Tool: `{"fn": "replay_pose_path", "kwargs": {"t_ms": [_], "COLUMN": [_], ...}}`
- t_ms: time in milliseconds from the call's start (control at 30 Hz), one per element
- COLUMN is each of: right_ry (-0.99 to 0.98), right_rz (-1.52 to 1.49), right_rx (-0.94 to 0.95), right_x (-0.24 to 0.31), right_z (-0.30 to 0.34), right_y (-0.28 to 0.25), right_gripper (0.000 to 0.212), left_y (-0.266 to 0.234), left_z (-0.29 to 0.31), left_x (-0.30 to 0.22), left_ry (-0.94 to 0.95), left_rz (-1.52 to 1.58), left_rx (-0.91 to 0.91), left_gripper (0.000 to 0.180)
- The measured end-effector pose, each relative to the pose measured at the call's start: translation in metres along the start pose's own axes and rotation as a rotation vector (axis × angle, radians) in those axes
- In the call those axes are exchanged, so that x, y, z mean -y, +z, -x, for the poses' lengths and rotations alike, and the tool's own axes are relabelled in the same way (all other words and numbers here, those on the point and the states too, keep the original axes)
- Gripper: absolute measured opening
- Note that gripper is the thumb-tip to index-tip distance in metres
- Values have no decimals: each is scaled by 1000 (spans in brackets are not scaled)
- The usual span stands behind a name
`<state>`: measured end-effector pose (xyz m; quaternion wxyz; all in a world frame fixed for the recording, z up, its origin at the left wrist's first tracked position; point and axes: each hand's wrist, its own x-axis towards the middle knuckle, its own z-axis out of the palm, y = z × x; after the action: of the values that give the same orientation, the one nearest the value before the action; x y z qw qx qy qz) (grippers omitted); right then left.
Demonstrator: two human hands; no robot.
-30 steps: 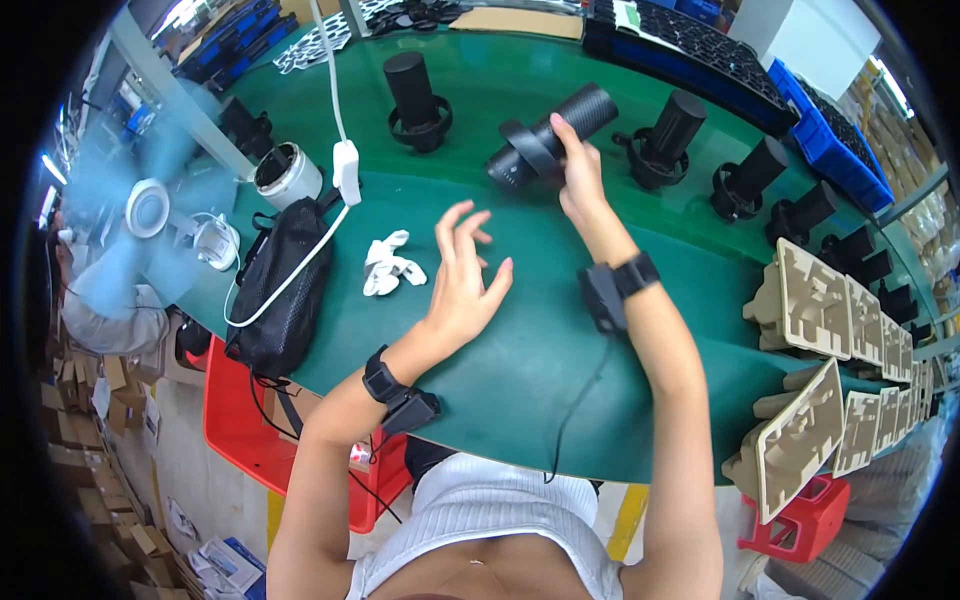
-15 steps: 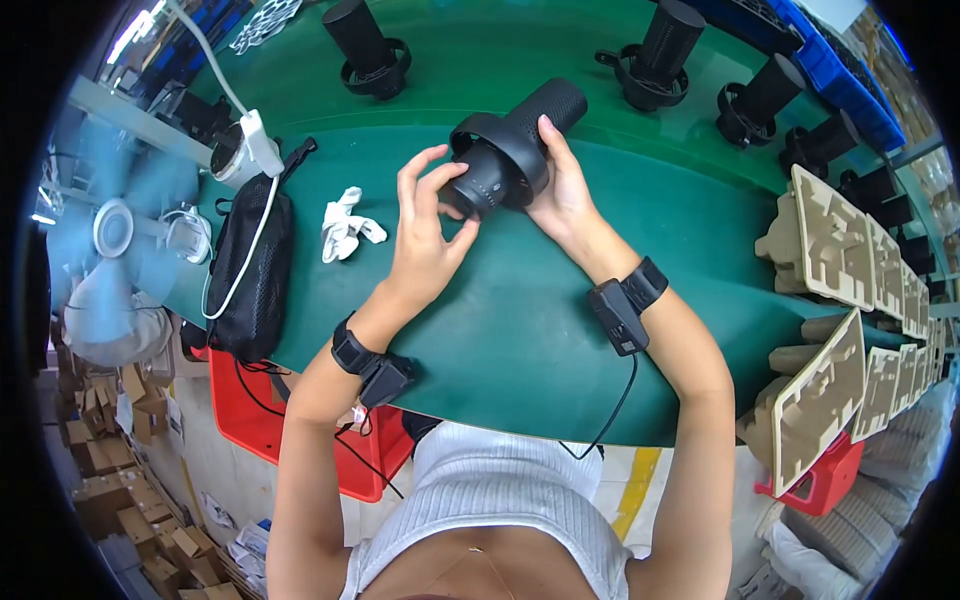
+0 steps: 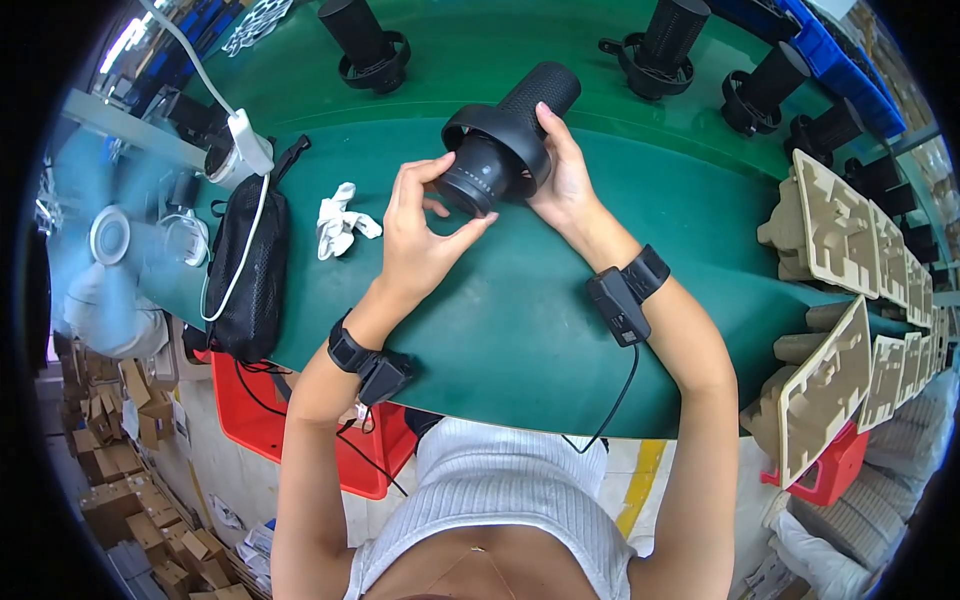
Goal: Assembling and cleaning microphone units at a factory assembly line workstation.
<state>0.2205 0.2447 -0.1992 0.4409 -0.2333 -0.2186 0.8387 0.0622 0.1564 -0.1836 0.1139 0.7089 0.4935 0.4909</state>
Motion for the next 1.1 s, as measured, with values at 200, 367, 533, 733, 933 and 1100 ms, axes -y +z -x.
{"fn": "replay_pose_path", "kwargs": {"t_ms": [200, 367, 533, 733, 933, 1100], "right_ry": [-49, -87, -49, -79, 22, 16], "right_rz": [37, -5, -75, -73, -27, 47], "right_rx": [-21, -6, 48, 31, 64, 33], "right_x": [0, 2, 4, 2, 4, 2], "right_z": [-3, 0, 3, -1, -2, -6], "right_y": [-3, -4, 4, -2, -2, -6], "right_gripper": [62, 53, 48, 47, 54, 67], "left_y": [0, 1, -4, 7, 2, 3], "left_z": [0, -1, -3, 0, 1, 2], "left_x": [0, -7, 1, 0, -5, -3], "left_ry": [-51, -362, -598, -589, -147, -148], "left_rz": [54, 444, 738, 849, 295, 277], "left_rx": [-64, -19, 20, 5, 66, 61], "left_gripper": [64, 46, 36, 42, 70, 73]}}
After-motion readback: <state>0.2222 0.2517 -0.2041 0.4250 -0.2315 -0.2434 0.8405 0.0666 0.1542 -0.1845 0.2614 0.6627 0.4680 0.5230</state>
